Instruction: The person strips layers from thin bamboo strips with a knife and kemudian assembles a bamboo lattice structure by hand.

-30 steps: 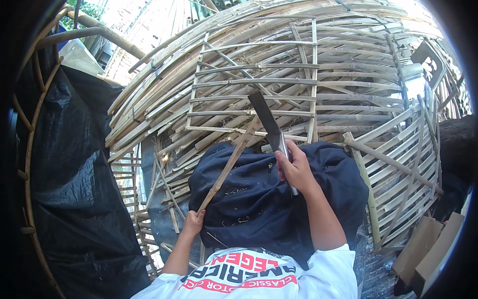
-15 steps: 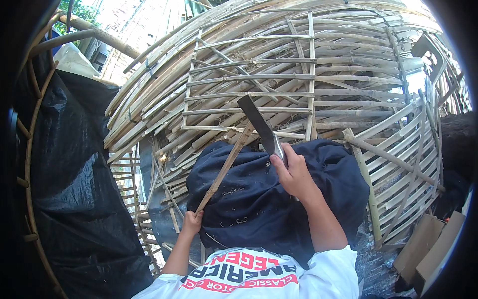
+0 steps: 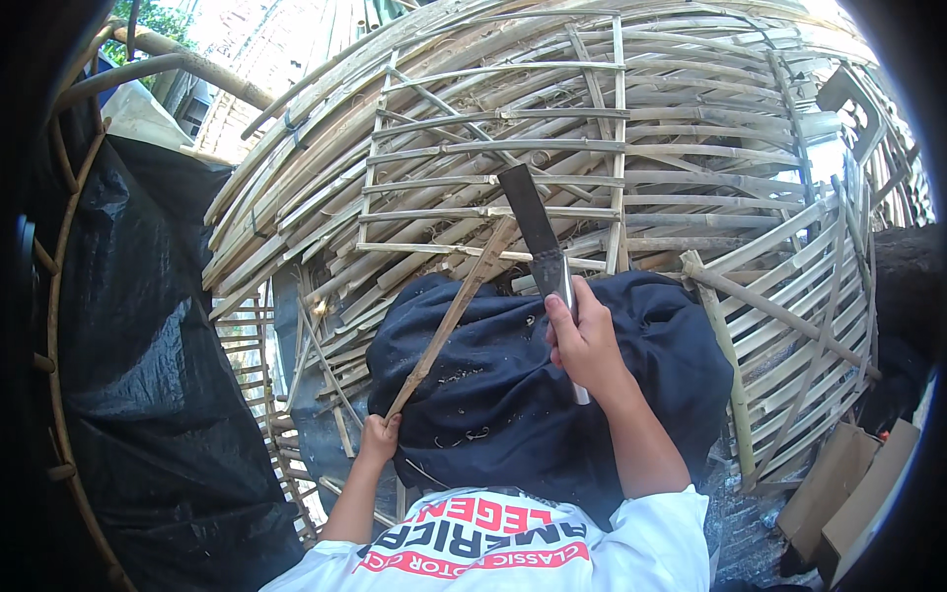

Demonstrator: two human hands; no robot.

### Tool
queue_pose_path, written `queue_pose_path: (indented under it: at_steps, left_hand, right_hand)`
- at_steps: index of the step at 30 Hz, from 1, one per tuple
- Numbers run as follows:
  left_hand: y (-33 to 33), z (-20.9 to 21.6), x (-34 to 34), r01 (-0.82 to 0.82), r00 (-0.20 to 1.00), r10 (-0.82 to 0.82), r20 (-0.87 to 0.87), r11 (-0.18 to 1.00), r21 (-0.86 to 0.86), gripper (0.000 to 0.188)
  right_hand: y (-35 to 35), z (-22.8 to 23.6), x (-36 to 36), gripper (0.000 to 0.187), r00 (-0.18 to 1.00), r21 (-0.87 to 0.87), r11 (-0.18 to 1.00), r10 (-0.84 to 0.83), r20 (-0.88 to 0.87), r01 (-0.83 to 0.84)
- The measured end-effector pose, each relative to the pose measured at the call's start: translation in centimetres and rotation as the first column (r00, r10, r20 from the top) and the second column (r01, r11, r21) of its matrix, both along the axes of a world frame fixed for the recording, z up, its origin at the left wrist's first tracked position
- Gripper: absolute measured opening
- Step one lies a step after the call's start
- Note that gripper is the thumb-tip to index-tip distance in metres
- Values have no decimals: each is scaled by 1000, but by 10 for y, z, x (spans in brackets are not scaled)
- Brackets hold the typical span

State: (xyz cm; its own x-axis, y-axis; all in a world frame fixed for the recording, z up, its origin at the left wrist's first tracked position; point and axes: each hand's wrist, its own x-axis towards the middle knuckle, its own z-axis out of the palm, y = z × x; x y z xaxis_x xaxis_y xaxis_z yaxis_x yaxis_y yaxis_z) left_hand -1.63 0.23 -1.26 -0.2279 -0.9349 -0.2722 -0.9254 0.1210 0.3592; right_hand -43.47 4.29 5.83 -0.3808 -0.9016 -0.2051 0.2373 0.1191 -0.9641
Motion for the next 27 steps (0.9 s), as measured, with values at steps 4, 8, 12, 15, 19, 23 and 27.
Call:
queue_pose_path:
  at_steps: [4, 8, 12, 15, 19, 23, 27]
  left_hand:
    - [1, 4, -3, -35, 999, 35, -27, 999, 31, 81]
    - [2, -2, 3, -37, 999, 37, 18, 999, 0, 83]
    - [2, 0, -1, -40, 999, 40, 14, 999, 5, 83]
    - [2, 1, -2, -34, 999, 34, 10, 999, -9, 83]
    - [2, 5, -5, -41, 999, 41, 3, 999, 21, 82]
    - [2, -1, 2, -31, 999, 30, 22, 1000, 4, 83]
    - [2, 2, -2, -39, 999, 39, 12, 999, 19, 83]
  right_hand:
    - [1, 4, 0, 23, 1000, -8, 1000, 17, 26, -16]
    - [1, 7, 1, 23, 999, 2, 999, 39, 24, -39]
    - [2, 6, 3, 23, 999, 8, 999, 44, 28, -44]
    - [2, 5, 5, 24, 999, -6, 1000, 20, 43, -20]
    - [2, 7, 6, 25, 998, 18, 999, 38, 42, -38]
    - [3, 6, 10, 26, 997, -5, 1000, 3, 72, -3]
    - [2, 6, 7, 25, 997, 4, 1000, 22, 79, -23]
